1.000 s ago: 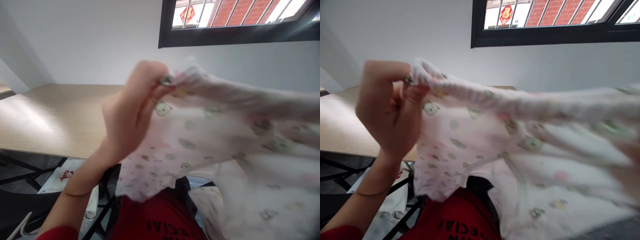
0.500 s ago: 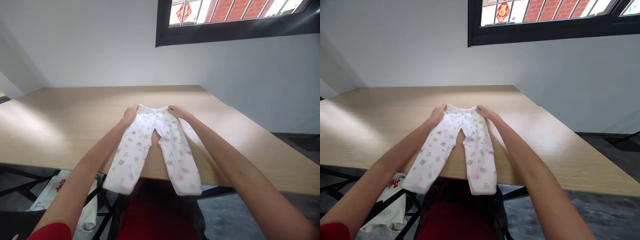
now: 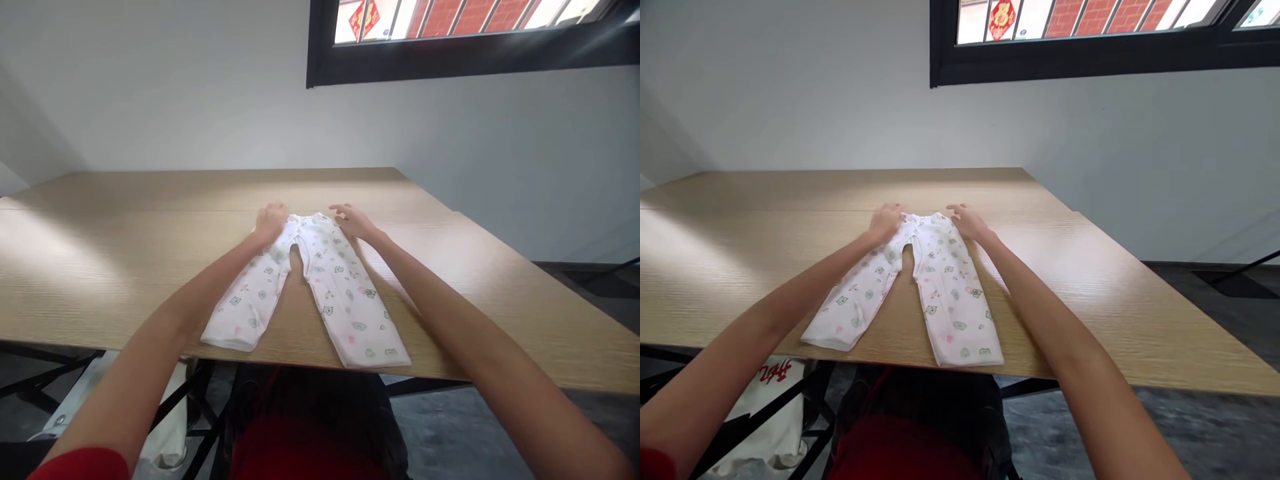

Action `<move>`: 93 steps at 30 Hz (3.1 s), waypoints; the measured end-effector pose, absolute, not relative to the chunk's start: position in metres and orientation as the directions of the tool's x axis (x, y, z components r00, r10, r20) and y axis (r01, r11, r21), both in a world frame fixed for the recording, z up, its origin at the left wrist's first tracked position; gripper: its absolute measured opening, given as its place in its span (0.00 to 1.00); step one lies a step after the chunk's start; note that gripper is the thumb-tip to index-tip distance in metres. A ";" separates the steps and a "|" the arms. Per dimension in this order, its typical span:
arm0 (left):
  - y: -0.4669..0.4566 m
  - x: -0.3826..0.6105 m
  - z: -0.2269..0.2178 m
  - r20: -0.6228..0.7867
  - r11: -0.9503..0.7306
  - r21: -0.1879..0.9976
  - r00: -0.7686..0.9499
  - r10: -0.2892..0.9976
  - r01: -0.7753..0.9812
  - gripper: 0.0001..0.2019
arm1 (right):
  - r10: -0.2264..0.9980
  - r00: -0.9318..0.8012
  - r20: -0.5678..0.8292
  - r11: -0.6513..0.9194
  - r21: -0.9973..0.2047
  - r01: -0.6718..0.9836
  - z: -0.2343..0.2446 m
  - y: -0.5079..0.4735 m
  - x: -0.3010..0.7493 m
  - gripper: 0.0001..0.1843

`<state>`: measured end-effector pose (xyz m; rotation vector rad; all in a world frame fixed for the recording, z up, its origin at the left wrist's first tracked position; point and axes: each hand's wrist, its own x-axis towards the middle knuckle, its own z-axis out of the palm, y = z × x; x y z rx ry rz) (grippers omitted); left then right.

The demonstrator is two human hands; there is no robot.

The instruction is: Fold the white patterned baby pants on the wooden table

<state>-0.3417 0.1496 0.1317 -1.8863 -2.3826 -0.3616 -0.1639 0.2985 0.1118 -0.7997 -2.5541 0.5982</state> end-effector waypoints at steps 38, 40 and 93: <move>-0.073 -0.199 0.133 -0.104 0.398 0.074 -0.390 0.915 0.914 0.22 | 0.310 -0.936 0.168 0.925 -0.280 0.256 0.097 0.222 -0.251 0.19; -0.056 -0.178 0.136 0.004 0.216 0.169 -0.219 0.976 0.962 0.17 | 0.441 -0.867 0.232 0.878 -0.312 0.363 0.099 0.227 -0.242 0.18; 0.001 -0.206 0.109 0.030 0.189 0.100 -0.193 0.981 0.977 0.23 | 0.203 -0.979 0.008 0.940 -0.282 0.192 0.104 0.224 -0.211 0.25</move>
